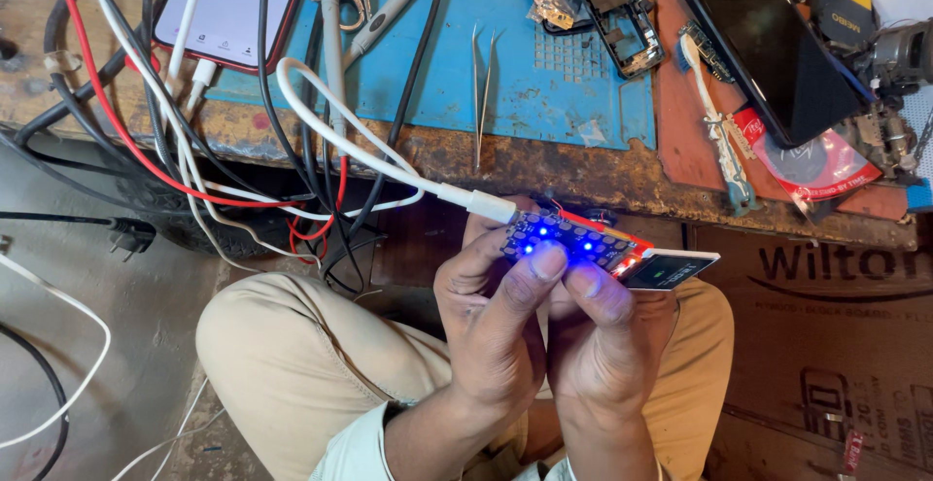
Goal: The person cleans a small circuit board with a toothbrush, then uses tweezers to adjust components. They connect a USB cable to power the device, which lights up and displays a time and ringtone screen. The person continues to manipulate the board with tweezers while it is powered.
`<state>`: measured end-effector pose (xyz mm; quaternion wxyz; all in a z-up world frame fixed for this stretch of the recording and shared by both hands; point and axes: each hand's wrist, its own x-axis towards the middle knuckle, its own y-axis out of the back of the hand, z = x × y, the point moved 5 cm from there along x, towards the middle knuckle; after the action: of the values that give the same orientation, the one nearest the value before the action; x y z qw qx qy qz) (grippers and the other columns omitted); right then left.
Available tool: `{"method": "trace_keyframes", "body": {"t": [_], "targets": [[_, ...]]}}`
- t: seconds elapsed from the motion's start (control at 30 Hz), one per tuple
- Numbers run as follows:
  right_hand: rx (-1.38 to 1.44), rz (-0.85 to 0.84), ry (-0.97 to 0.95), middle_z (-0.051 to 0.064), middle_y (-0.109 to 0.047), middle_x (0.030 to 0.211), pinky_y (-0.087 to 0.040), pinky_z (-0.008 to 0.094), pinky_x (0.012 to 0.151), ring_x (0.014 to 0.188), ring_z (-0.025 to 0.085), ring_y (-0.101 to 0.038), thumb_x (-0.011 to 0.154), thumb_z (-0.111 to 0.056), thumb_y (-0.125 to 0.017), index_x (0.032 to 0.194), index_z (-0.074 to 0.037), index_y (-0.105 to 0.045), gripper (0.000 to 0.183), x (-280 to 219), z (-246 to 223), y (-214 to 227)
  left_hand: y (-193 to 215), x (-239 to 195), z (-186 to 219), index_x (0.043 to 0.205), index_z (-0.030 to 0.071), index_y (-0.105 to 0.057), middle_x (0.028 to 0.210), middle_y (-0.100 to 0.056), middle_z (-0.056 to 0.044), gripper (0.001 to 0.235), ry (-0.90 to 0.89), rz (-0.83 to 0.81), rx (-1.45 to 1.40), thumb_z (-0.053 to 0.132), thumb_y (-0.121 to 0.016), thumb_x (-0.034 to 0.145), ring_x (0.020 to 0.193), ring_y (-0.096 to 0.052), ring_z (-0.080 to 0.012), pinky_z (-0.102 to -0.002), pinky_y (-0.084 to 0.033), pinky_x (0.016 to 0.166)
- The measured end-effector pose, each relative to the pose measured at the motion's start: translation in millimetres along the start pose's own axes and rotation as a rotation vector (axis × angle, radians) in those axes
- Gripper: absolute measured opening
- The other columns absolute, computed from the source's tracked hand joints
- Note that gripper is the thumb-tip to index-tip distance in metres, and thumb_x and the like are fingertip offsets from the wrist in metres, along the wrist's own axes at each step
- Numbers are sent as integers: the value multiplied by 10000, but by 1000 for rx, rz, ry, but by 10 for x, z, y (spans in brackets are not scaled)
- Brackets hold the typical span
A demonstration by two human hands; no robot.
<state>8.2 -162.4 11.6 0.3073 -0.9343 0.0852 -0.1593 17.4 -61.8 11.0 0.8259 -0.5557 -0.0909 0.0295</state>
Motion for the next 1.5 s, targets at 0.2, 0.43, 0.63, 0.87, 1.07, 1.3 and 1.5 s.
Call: {"method": "trace_keyframes", "body": {"t": [0.2, 0.43, 0.63, 0.87, 1.07, 1.3, 1.5], "targets": [[-20, -68, 72, 141, -739, 1088, -543, 343, 976, 972, 211, -694, 963, -1, -685, 1190, 63, -699, 236, 127, -203, -50, -186, 70, 245, 1160, 61, -700, 1151, -678, -72, 306, 116, -59, 201, 72, -821, 880, 1050, -661, -136, -299, -534, 973], [22, -196, 15, 135, -733, 1053, -545, 422, 981, 1000, 247, -708, 877, 61, -677, 1186, 46, -716, 312, 396, -662, 101, -235, -214, 1045, 1000, 48, -768, 778, -757, -42, 305, 34, -665, 1298, 273, -833, 804, 718, -766, -141, -278, -590, 669], [-436, -341, -215, 159, -783, 994, -599, 466, 913, 940, 267, -749, 745, -50, -849, 1027, 34, -756, 308, 277, -673, 18, -427, -256, 1837, 1017, 39, -732, 916, -723, -54, 252, -506, -610, 1258, 217, -753, 840, 835, -752, -168, -293, -606, 781], [-689, -570, -577, 95, -816, 899, -601, 337, 803, 835, 149, -739, 686, -165, -909, 970, 9, -793, 353, 321, -309, -106, -200, 48, 1288, 1077, -5, -755, 981, -742, -77, 356, -40, -514, 1244, 157, -862, 779, 842, -713, -140, -258, -557, 717], [-887, -715, -544, 63, -826, 900, -599, 299, 791, 816, 100, -727, 711, -168, -913, 988, -14, -812, 333, 533, -245, -211, 111, 202, 996, 1102, -16, -782, 876, -734, -23, 299, 290, -358, 1013, 102, -854, 837, 757, -652, -29, -185, -517, 626], [-843, -676, -682, 70, -838, 881, -602, 299, 739, 788, 104, -738, 679, -122, -876, 987, -27, -806, 329, 731, -160, -279, 246, 271, 906, 1063, -57, -731, 874, -749, -12, 271, 407, -240, 838, 59, -837, 841, 795, -662, -48, -201, -540, 692], [-676, -787, -724, 98, -856, 935, -621, 315, 825, 853, 142, -775, 785, -107, -888, 1037, 5, -820, 284, 786, -128, -256, 206, 322, 871, 1069, -31, -794, 919, -739, -54, 291, 337, -323, 949, 85, -858, 809, 823, -635, -77, -233, -513, 709]]}}
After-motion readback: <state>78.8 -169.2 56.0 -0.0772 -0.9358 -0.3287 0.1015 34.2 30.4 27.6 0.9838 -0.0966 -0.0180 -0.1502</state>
